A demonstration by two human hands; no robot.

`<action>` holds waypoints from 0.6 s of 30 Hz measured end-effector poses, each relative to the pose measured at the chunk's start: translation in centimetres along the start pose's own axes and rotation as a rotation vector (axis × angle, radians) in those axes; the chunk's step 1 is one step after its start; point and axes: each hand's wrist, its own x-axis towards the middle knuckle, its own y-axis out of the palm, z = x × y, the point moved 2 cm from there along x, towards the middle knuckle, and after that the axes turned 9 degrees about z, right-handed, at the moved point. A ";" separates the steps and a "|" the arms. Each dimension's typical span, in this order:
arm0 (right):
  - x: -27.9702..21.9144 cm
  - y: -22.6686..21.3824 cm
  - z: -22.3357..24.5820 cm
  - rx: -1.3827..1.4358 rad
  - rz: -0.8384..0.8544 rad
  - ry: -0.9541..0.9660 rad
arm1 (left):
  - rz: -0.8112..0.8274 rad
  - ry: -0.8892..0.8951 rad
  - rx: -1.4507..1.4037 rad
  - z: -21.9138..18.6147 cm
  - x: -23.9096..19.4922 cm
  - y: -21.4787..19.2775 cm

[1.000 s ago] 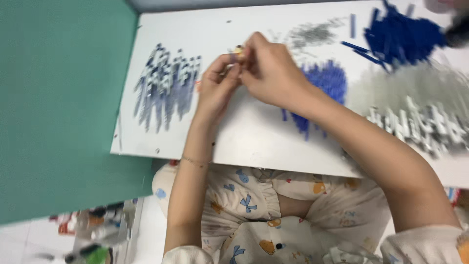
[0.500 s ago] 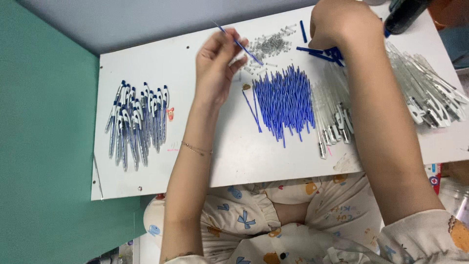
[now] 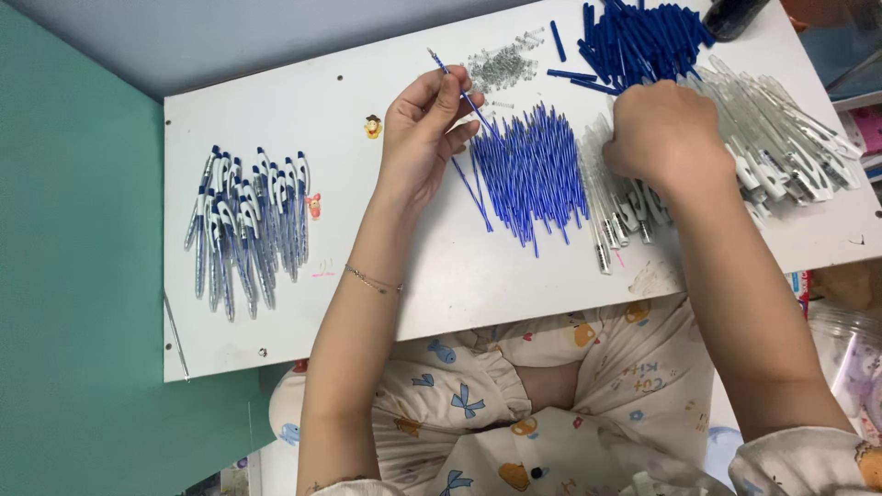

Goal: The person assembles blue ballpoint pens by inserting ink cartridges into white pen bodies and attaching blue caps. They pick up parts from piles on a white table, assemble them by hand, and place the finished pens in a separate pile.

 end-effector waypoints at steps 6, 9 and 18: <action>-2.2 -2.6 1.2 0.069 0.007 0.048 | 0.006 0.031 -0.049 -0.2 0.2 -0.3; -4.0 -4.8 0.8 0.222 -0.138 -0.039 | 0.037 0.023 -0.016 -0.3 -0.2 0.1; -1.3 -7.0 -1.5 0.415 -0.728 -0.535 | 0.203 0.082 0.213 0.1 -1.2 1.9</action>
